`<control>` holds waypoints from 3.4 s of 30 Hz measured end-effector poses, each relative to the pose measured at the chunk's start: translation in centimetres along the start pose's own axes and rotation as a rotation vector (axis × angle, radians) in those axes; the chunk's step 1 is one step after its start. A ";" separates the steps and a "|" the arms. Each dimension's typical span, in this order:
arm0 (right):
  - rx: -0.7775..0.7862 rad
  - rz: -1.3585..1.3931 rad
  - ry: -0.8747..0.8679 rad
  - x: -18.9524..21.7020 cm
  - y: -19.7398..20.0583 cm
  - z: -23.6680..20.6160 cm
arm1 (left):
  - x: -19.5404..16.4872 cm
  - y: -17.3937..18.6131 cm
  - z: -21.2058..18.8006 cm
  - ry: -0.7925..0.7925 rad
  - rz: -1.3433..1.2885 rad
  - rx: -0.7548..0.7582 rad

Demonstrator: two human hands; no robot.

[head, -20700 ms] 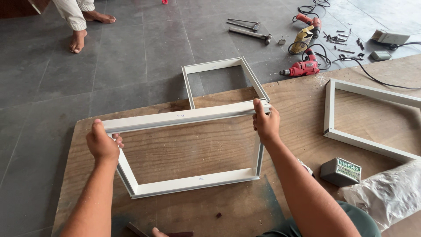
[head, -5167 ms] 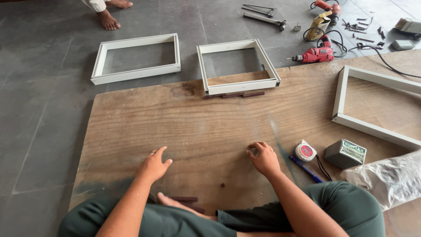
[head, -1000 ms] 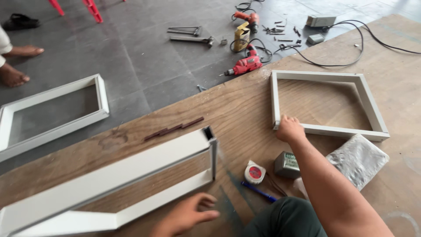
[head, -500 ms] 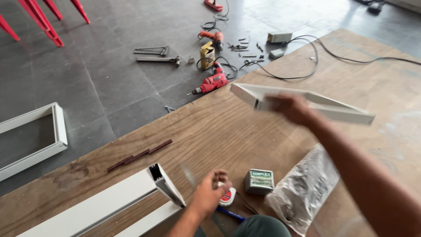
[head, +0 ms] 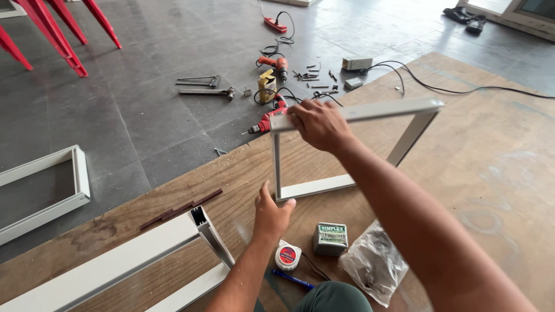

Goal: The person measures and marks a white rectangular frame using a tape measure and pen, then assembles multiple frames by fitting pieces together and aligning them on a wooden board. They handle the frames by hand, occasionally lifting and repositioning them.

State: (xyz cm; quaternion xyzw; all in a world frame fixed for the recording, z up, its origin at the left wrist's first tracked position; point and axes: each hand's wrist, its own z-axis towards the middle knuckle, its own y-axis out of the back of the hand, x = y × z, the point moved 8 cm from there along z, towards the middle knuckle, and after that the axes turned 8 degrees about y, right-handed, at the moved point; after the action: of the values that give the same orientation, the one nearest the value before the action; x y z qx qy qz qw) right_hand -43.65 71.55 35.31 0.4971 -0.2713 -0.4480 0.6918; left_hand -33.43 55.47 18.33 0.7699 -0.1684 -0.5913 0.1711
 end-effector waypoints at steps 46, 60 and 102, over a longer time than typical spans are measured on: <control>-0.112 0.383 -0.832 -20.6 -26.1 -25.9 | 16.0 -13.5 11.7 0.218 0.012 0.077; -0.380 0.454 -0.991 -20.9 -25.7 -30.5 | 16.7 -12.1 11.6 0.334 -0.166 0.120; -0.094 0.260 -0.858 -16.0 -24.4 -28.3 | 15.3 -12.5 12.1 0.191 0.088 0.118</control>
State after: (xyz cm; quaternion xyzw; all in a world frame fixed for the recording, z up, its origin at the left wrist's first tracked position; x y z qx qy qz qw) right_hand -36.16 95.80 3.56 0.1962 -0.5732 -0.5347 0.5891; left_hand -40.67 58.72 -3.40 0.8233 -0.2195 -0.4962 0.1666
